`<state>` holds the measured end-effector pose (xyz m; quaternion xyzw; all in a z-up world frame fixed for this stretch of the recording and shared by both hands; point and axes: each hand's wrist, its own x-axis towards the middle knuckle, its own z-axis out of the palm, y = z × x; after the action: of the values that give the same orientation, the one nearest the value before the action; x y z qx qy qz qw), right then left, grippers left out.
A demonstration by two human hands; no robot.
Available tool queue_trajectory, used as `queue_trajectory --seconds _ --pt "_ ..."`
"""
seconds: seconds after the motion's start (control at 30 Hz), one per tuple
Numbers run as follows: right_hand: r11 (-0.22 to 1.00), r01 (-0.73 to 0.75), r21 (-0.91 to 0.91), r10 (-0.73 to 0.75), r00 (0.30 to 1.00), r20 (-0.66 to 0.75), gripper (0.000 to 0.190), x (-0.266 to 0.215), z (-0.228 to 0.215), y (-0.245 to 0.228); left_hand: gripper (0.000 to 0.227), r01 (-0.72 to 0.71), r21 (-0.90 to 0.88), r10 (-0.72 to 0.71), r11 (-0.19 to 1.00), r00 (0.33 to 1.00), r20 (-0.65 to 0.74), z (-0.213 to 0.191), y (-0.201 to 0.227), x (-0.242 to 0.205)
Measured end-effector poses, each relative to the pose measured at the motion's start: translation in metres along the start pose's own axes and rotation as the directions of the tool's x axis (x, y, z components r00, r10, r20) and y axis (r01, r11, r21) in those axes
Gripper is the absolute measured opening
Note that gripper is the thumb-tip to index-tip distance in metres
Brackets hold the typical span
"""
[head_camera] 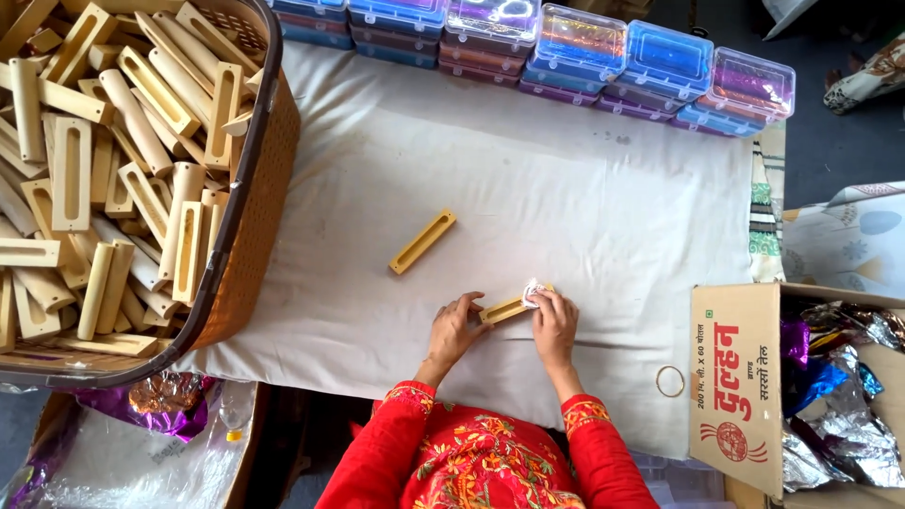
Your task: Sorting hollowed-out wooden components from a basket and wrapping them individually in foil.
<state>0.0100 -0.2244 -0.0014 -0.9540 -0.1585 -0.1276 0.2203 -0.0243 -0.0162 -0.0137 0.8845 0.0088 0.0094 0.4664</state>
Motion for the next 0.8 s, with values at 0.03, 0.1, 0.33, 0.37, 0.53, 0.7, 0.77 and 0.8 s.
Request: queue_trajectory --seconds 0.03,0.1,0.33,0.37,0.53,0.7,0.77,0.8 --pt "0.996 -0.095 -0.003 0.095 0.995 -0.015 0.029 -0.001 0.006 0.0 0.063 0.04 -0.029 -0.04 0.999 0.999 0.027 0.001 -0.002 0.001" --pt "0.995 -0.098 -0.012 0.098 0.995 -0.004 0.031 -0.009 0.017 -0.018 0.064 0.06 -0.061 -0.059 0.996 0.998 0.027 0.003 -0.003 0.002" --pt "0.977 0.209 0.034 -0.21 0.977 0.034 0.05 -0.012 0.012 -0.039 0.06 -0.009 -0.079 0.005 0.997 0.999 -0.053 0.007 -0.003 -0.002" --pt "0.977 0.21 0.035 -0.211 0.977 0.031 0.05 -0.014 0.013 -0.02 0.06 -0.011 -0.076 0.007 0.997 0.998 -0.055 0.008 -0.002 -0.002" --pt "0.977 0.186 -0.105 -0.179 0.981 0.07 0.048 -0.007 -0.003 0.03 0.051 0.076 -0.04 -0.076 0.996 0.997 0.002 0.004 -0.001 0.002" --pt "0.999 0.017 -0.033 -0.017 1.0 -0.013 0.045 -0.021 0.009 0.007 0.051 0.079 -0.106 -0.083 0.991 0.996 -0.038 -0.001 -0.003 0.004" --pt "0.998 -0.049 -0.03 0.047 0.997 -0.067 0.046 -0.028 0.013 -0.006 0.05 0.129 -0.116 -0.13 0.985 0.992 -0.001 -0.001 -0.005 0.003" --pt "1.0 -0.018 -0.015 0.018 0.999 -0.036 0.045 -0.028 0.01 -0.013 0.05 0.121 -0.139 -0.124 0.983 0.992 -0.012 -0.002 -0.007 0.002"
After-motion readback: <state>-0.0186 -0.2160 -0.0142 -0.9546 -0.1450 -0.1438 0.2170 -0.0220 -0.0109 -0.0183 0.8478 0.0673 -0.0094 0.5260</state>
